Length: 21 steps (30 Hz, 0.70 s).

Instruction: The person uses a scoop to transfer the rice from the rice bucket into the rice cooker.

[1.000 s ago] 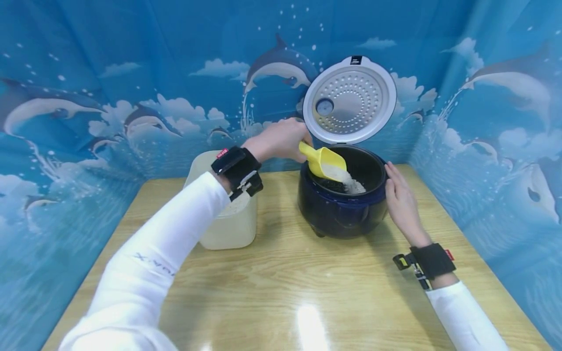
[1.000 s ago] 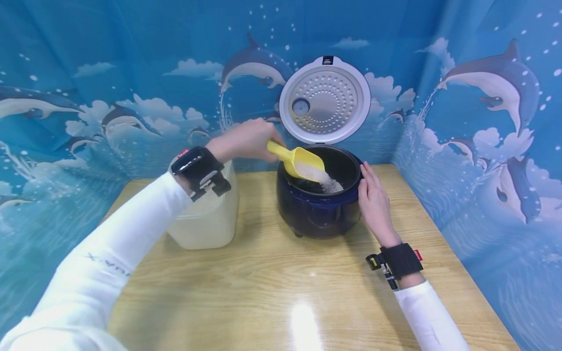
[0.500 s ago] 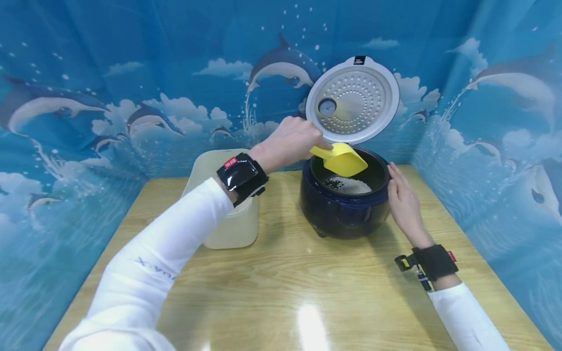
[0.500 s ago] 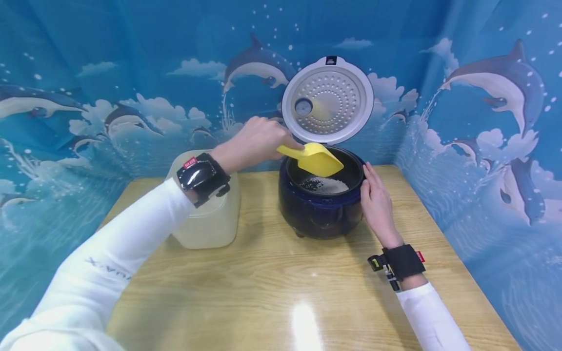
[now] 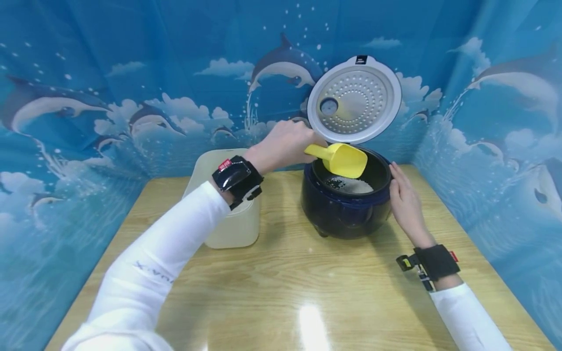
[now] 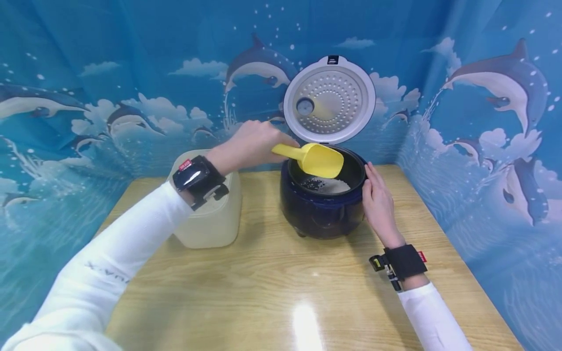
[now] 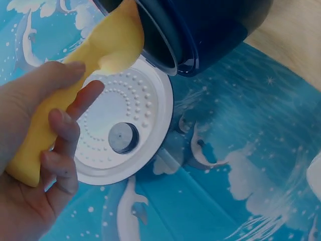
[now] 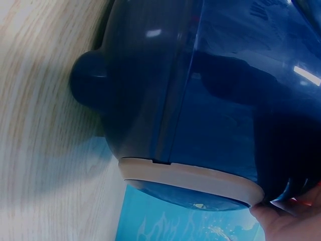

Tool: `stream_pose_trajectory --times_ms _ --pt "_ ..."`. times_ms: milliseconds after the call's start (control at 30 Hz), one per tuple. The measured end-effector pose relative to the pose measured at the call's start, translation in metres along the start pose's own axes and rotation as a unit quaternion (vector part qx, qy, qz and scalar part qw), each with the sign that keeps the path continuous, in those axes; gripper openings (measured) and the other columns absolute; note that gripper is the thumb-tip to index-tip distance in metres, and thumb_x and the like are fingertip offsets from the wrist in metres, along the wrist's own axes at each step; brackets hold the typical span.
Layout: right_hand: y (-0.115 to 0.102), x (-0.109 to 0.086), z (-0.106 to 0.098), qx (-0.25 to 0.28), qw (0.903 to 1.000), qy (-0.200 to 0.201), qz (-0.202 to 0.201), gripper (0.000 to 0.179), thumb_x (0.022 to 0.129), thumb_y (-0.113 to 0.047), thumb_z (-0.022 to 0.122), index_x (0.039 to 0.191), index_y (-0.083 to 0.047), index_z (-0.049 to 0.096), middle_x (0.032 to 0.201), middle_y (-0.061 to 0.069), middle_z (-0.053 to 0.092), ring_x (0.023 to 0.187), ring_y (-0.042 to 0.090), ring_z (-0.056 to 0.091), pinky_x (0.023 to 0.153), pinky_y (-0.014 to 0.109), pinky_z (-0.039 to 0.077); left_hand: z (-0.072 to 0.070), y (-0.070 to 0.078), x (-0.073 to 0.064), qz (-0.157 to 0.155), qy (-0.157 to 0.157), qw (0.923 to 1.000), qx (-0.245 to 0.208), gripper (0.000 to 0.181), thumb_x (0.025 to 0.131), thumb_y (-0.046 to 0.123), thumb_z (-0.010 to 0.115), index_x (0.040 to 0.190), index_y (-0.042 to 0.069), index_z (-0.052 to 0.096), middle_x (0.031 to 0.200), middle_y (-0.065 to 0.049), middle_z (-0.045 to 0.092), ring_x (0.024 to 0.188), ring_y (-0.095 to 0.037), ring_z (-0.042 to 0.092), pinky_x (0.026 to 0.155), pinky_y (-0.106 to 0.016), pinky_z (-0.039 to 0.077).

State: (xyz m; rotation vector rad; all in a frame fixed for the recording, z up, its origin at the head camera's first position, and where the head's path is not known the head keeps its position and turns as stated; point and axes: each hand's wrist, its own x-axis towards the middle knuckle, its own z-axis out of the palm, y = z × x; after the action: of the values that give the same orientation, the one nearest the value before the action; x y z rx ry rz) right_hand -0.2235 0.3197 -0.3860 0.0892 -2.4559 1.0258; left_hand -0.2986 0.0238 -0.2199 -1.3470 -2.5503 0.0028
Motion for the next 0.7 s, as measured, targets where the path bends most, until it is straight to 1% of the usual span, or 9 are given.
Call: stream_pose_trajectory --times_ms 67,133,167,300,400,533,700 --pt "0.000 0.000 0.000 0.000 1.0000 -0.001 -0.001 0.051 0.111 -0.025 0.028 0.155 0.002 0.035 0.164 0.015 0.028 0.149 0.043 0.026 0.119 0.058 0.020 0.001 -0.002 -0.003 -0.018 -0.014 0.9997 0.003 0.021 0.095 0.031 0.072 0.113 0.022 0.077 0.084 0.002 0.068 0.073 -0.017 0.056 0.064 -0.028 0.042" --pt "-0.001 0.000 0.000 0.001 1.0000 0.000 -0.003 0.051 0.111 -0.024 0.028 0.155 0.002 0.035 0.164 0.016 0.028 0.148 0.044 0.026 0.119 0.058 0.019 0.002 -0.004 -0.006 -0.031 -0.024 0.9992 -0.007 0.024 0.097 0.034 0.068 0.113 0.018 0.076 0.077 0.000 0.060 0.066 -0.017 0.048 0.060 -0.027 0.035" --pt "-0.001 -0.001 0.000 0.002 1.0000 0.000 -0.004 0.051 0.111 -0.024 0.028 0.154 0.003 0.035 0.164 0.016 0.028 0.148 0.044 0.026 0.119 0.058 0.019 0.003 -0.004 -0.007 -0.035 -0.029 0.9988 -0.018 0.027 0.098 0.036 0.067 0.114 0.016 0.075 0.076 -0.001 0.058 0.064 -0.017 0.047 0.059 -0.027 0.033" --pt "-0.002 0.000 0.001 0.000 1.0000 0.002 -0.007 0.051 0.111 -0.023 0.028 0.154 0.003 0.035 0.163 0.017 0.029 0.148 0.044 0.026 0.119 0.058 0.020 0.006 -0.010 -0.016 -0.049 -0.036 0.9946 -0.084 0.033 0.099 0.035 0.067 0.120 0.011 0.073 0.082 -0.002 0.062 0.065 -0.016 0.048 0.064 -0.025 0.036" --pt "-0.002 0.000 0.002 -0.002 1.0000 0.001 -0.007 0.050 0.111 -0.022 0.028 0.154 0.003 0.036 0.163 0.018 0.030 0.148 0.043 0.027 0.118 0.059 0.020 0.008 -0.014 -0.024 -0.064 -0.032 0.9892 -0.128 0.034 0.099 0.035 0.066 0.122 0.012 0.072 0.081 -0.002 0.061 0.064 -0.016 0.047 0.064 -0.025 0.035" --pt "-0.002 -0.001 0.002 0.004 1.0000 0.001 -0.006 0.050 0.111 -0.022 0.028 0.154 0.003 0.035 0.163 0.017 0.029 0.149 0.043 0.026 0.119 0.059 0.020 0.010 -0.017 -0.037 -0.084 -0.025 0.9806 -0.175 0.035 0.100 0.037 0.065 0.122 0.011 0.070 0.079 -0.003 0.060 0.059 -0.015 0.045 0.060 -0.025 0.034" --pt "-0.001 -0.001 0.002 0.013 0.9999 0.006 -0.006 0.050 0.111 -0.023 0.028 0.154 0.003 0.035 0.163 0.017 0.029 0.149 0.042 0.026 0.119 0.058 0.019 0.009 -0.017 -0.058 -0.107 0.003 0.9706 -0.215 0.035 0.101 0.037 0.063 0.124 0.011 0.068 0.088 -0.002 0.066 0.059 -0.017 0.048 0.059 -0.027 0.037"
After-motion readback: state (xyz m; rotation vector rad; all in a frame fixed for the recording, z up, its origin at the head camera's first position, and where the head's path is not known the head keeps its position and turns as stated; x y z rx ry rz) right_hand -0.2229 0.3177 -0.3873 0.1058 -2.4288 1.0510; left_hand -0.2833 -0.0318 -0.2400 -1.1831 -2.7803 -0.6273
